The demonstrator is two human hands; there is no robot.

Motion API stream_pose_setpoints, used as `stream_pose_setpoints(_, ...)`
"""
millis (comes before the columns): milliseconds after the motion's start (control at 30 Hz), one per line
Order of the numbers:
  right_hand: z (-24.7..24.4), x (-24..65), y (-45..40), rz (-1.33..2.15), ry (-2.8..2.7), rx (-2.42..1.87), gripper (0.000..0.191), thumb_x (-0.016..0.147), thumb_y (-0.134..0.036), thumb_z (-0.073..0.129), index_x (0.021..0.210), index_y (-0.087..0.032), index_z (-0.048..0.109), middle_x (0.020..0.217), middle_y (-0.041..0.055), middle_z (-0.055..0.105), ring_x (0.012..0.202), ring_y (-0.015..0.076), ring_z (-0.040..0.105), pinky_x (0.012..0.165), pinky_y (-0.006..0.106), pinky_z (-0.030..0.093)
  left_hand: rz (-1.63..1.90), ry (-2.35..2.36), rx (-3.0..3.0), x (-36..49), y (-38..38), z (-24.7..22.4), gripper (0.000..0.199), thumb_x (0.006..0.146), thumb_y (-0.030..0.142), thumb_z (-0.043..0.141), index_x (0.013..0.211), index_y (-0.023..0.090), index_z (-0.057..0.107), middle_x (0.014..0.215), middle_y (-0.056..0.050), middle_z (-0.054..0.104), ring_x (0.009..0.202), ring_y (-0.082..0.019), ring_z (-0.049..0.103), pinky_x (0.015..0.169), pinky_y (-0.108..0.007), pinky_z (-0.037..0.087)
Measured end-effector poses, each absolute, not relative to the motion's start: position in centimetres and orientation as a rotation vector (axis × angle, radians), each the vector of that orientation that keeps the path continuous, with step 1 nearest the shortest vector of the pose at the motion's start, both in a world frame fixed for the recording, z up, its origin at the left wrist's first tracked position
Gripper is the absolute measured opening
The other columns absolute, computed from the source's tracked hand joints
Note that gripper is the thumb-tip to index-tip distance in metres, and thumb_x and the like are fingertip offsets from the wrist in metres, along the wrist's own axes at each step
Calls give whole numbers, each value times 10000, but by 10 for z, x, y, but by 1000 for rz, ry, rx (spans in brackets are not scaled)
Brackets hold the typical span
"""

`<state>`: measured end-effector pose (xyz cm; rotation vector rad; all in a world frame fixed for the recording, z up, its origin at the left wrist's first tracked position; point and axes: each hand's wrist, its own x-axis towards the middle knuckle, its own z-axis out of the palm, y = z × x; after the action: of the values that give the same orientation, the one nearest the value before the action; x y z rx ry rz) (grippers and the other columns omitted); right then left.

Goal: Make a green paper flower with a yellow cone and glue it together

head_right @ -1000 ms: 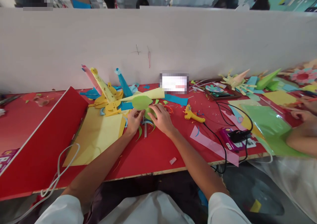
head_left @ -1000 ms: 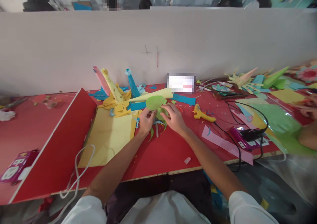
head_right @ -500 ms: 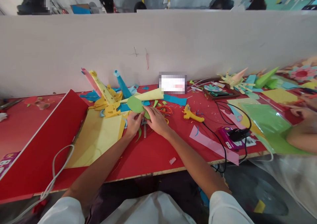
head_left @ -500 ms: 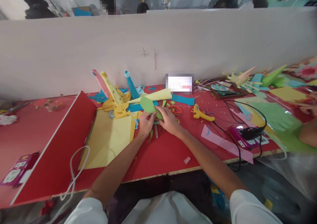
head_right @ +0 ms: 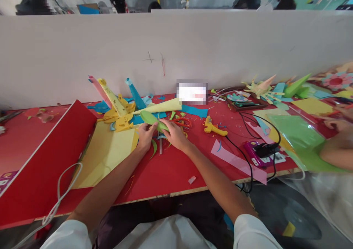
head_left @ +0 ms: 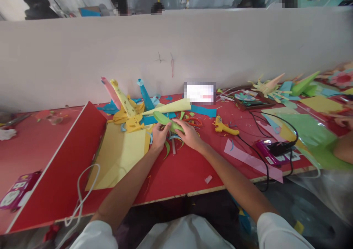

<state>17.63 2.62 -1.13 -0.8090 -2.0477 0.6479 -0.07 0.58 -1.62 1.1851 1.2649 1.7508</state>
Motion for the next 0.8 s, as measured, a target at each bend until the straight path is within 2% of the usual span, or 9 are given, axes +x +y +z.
stream_pose_setpoints(167,-5,176,28,909,-1844,-775,424,1045,-484,620,1421,-291,655,1430,110,735,1347,334,690,1145,497,555,1757,1236,1142,1,5,-17,465,775,601,862,936,176,766,911,-55,789,780,-175,686,725,-281,566)
stream_pose_setpoints(333,2,181,39,1260,-1392,-748,500,898,-595,792,1287,-302,676,1272,81,795,1237,326,734,1074,489,588,1770,1198,1152,-5,7,-15,486,810,613,846,1032,190,761,1028,-70,809,885,-203,715,804,-304,585)
stream_pose_setpoints(433,5,186,44,1453,-1218,-709,517,854,-614,827,1234,-300,671,1206,66,807,1162,310,749,975,468,626,1768,1197,1241,-14,10,-12,524,823,632,836,1089,193,728,1058,-80,804,939,-219,726,845,-319,586)
stream_pose_setpoints(533,6,190,47,1560,-1166,-674,578,867,-694,781,1267,-298,649,1222,75,799,1118,306,759,865,444,644,1705,1227,1353,-22,13,-12,528,829,636,834,1073,188,695,983,-69,785,893,-208,721,808,-302,572)
stream_pose_setpoints(667,3,193,47,1541,-1281,-651,749,859,-807,721,1411,-318,592,1323,94,767,1212,317,737,947,475,642,1658,1284,1458,-24,11,-13,454,852,559,844,1051,189,673,946,-52,758,863,-192,707,796,-284,555)
stream_pose_setpoints(733,-1,193,49,1458,-1396,-687,770,838,-799,754,1395,-286,617,1303,118,773,1217,329,735,1019,503,624,1651,1272,1469,-22,8,-12,483,872,521,837,1183,196,660,1048,-76,774,917,-203,723,834,-296,568)
stream_pose_setpoints(800,-5,194,51,1305,-1502,-769,692,854,-750,777,1322,-252,666,1239,134,791,1182,335,745,1073,528,599,1645,1222,1458,-19,6,-11,619,883,490,836,1384,216,597,1168,-106,781,988,-221,743,898,-326,584)
